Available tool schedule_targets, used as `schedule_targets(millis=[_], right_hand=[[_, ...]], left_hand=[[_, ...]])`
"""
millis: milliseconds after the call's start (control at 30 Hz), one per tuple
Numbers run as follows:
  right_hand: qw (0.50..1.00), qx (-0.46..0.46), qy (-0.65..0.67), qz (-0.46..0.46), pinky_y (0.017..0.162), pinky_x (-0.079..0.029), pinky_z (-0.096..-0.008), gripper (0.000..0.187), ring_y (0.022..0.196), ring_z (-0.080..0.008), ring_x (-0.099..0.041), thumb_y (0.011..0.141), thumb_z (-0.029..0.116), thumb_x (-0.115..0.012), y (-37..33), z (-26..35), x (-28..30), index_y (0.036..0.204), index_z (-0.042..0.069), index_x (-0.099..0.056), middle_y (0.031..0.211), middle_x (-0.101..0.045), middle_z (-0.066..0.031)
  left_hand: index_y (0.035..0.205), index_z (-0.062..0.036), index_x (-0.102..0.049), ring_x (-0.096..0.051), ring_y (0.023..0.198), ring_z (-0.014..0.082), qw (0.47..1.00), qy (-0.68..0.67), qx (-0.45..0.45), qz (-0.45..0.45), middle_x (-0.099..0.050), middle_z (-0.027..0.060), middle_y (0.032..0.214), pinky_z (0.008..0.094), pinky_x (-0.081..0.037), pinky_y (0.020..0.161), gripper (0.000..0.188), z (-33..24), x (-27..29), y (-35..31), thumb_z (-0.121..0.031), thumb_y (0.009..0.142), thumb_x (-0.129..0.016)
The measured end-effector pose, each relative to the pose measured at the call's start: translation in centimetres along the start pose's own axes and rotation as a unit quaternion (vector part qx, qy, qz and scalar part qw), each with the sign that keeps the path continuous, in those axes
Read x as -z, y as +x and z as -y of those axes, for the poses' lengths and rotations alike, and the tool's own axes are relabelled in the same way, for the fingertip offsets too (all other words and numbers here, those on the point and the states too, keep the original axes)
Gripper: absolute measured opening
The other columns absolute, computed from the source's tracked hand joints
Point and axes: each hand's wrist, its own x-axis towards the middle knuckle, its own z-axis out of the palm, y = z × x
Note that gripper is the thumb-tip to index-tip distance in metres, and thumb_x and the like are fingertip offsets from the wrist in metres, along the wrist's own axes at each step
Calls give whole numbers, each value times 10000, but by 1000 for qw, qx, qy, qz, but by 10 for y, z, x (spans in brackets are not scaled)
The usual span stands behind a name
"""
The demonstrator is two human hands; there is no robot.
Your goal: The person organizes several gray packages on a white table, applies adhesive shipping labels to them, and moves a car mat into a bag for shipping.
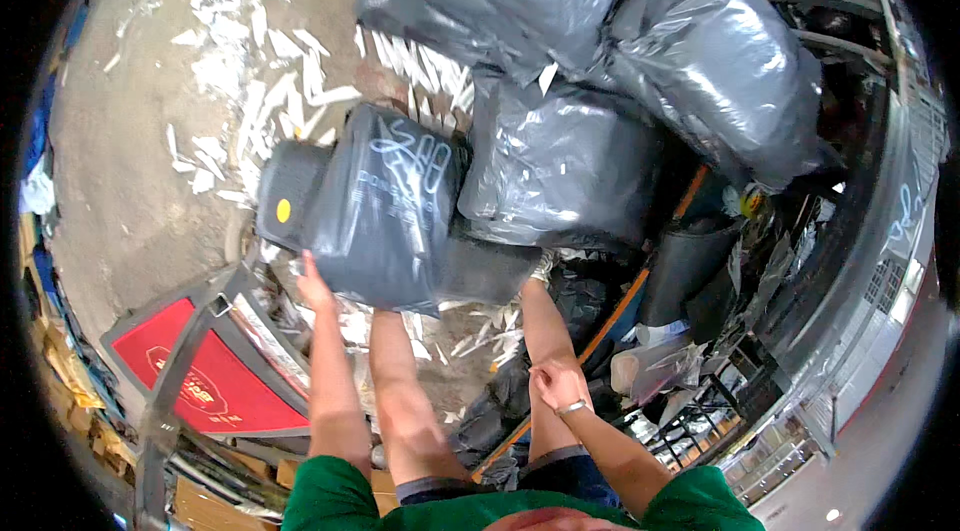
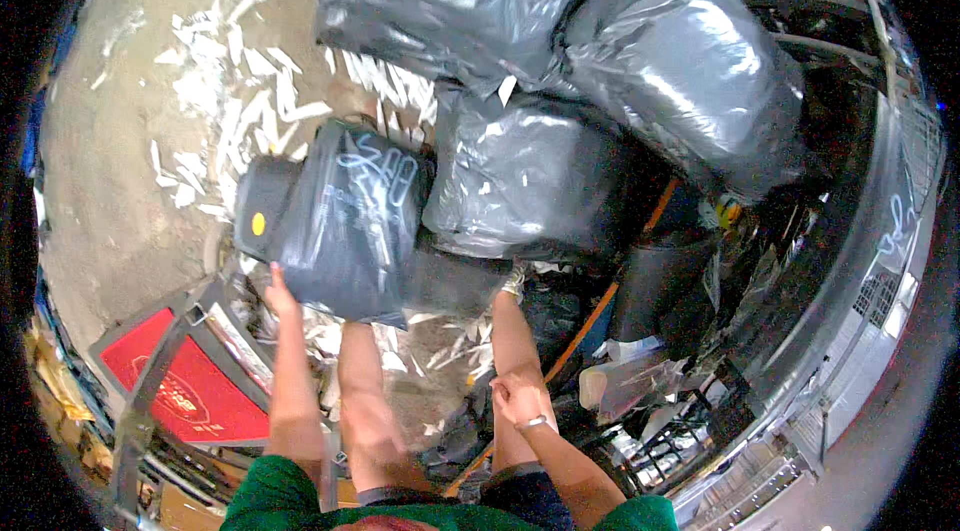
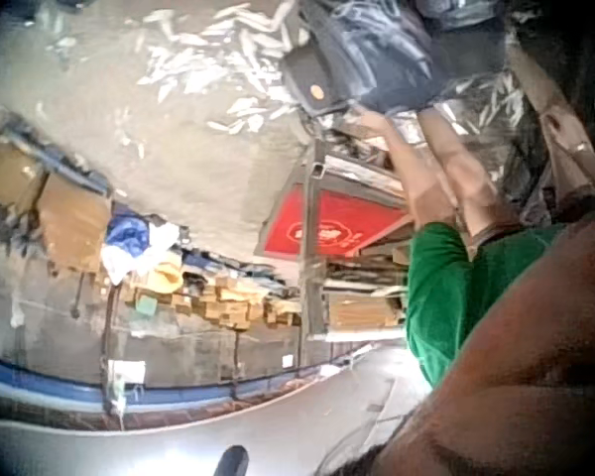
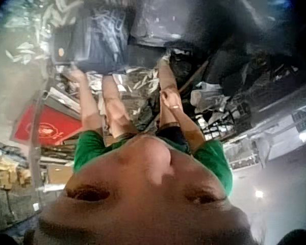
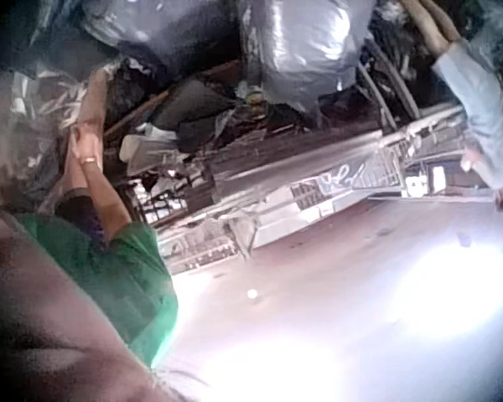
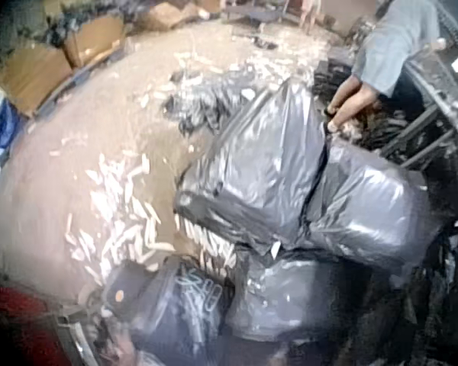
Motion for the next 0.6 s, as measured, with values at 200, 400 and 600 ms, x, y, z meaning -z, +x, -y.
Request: schedule_targets(millis=[200, 400, 600], right_hand=[[983, -102, 147, 32, 646, -468, -328, 296, 756, -226, -589, 780, 326, -556, 9, 29, -6, 976, 106, -589, 823, -612, -106], [657, -235, 706, 118, 910, -340, -444, 555, 1138, -218, -407, 839, 487, -430, 68, 162, 58, 1257, 126, -380, 1239, -434, -97], [662, -37, 716, 218, 838, -404, -362, 528, 1032, -183, -490, 854, 436, -426, 67, 230, 143, 1218, 55, -402, 1159, -492, -105]], left_hand=[[908, 93, -550, -502, 790, 187, 988, 98, -107, 58, -574, 140, 867, 313, -408, 749, 411, -176, -48, -253, -255, 732, -679], [763, 5, -575, -513, 723, 120, 961, 76, -102, 246, -567, 52, 768, 252, -399, 687, 199, -312, 37, -404, -86, 651, -713], [494, -65, -457, -437, 371, 179, 690, 86, -526, 489, -410, 51, 437, 290, -338, 385, 266, -364, 29, -449, -53, 617, -692]])
